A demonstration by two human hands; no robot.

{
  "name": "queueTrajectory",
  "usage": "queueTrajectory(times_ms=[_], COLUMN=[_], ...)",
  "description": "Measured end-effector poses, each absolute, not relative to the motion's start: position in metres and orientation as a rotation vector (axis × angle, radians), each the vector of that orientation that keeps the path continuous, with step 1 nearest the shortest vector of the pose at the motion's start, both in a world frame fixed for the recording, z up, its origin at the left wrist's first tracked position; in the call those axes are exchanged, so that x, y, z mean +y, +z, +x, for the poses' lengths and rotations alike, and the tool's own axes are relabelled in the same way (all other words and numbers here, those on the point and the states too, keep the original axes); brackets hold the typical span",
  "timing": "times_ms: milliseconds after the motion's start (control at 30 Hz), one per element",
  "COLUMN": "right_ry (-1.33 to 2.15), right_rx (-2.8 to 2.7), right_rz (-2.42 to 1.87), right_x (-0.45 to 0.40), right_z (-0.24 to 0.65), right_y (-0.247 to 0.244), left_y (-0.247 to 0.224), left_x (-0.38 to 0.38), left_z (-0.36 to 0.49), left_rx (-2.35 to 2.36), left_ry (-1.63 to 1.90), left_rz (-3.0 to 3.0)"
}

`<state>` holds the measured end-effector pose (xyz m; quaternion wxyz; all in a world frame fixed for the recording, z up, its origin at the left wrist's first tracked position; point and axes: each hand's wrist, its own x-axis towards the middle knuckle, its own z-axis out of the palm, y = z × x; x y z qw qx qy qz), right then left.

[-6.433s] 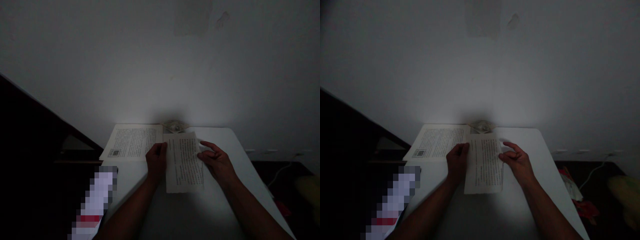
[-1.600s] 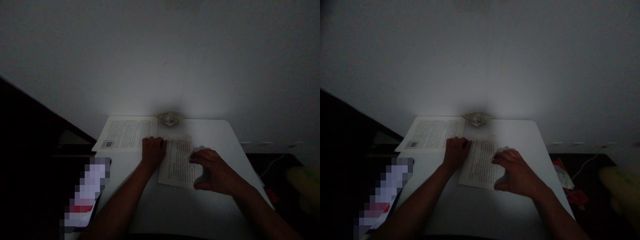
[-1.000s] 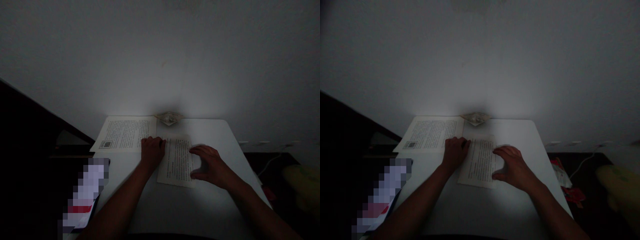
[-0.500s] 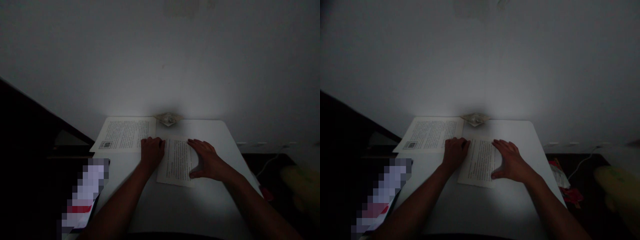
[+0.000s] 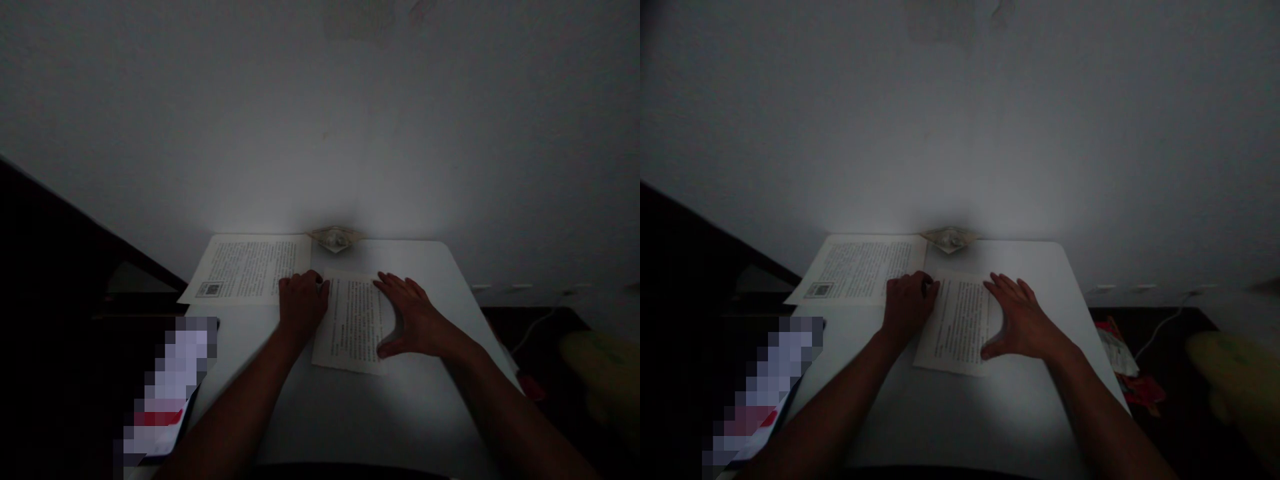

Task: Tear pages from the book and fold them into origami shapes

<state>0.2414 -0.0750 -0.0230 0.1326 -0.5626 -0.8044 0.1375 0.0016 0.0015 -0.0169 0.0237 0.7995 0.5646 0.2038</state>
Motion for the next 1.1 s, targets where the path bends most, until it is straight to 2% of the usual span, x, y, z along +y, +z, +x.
queueTrajectory(times_ms=[100,267,367,767,1100], right_ry=[0.397,0.377,0.341,0.417,0.617], right_rx=[-2.337,-2.32,-2.277,-1.989,-1.658], right_rz=[-1.629,-1.627,-1.634,-1.62,-1.312], right_x=[-0.076,-0.076,-0.076,-0.075,-0.072], right_z=[0.241,0.241,0.242,0.245,0.235], right_y=[-0.022,-0.022,-0.025,-0.026,-0.028], left_y=[-0.013,-0.015,-0.02,-0.027,-0.028], left_x=[-0.005,-0.028,-0.038,-0.04,-0.039], left_z=[0.006,0.022,0.03,0.031,0.03], left_rx=[1.673,1.128,1.0,0.991,0.955], left_ry=[0.691,0.635,0.6,0.618,0.67], left_rz=[2.542,2.728,2.724,2.65,2.621])
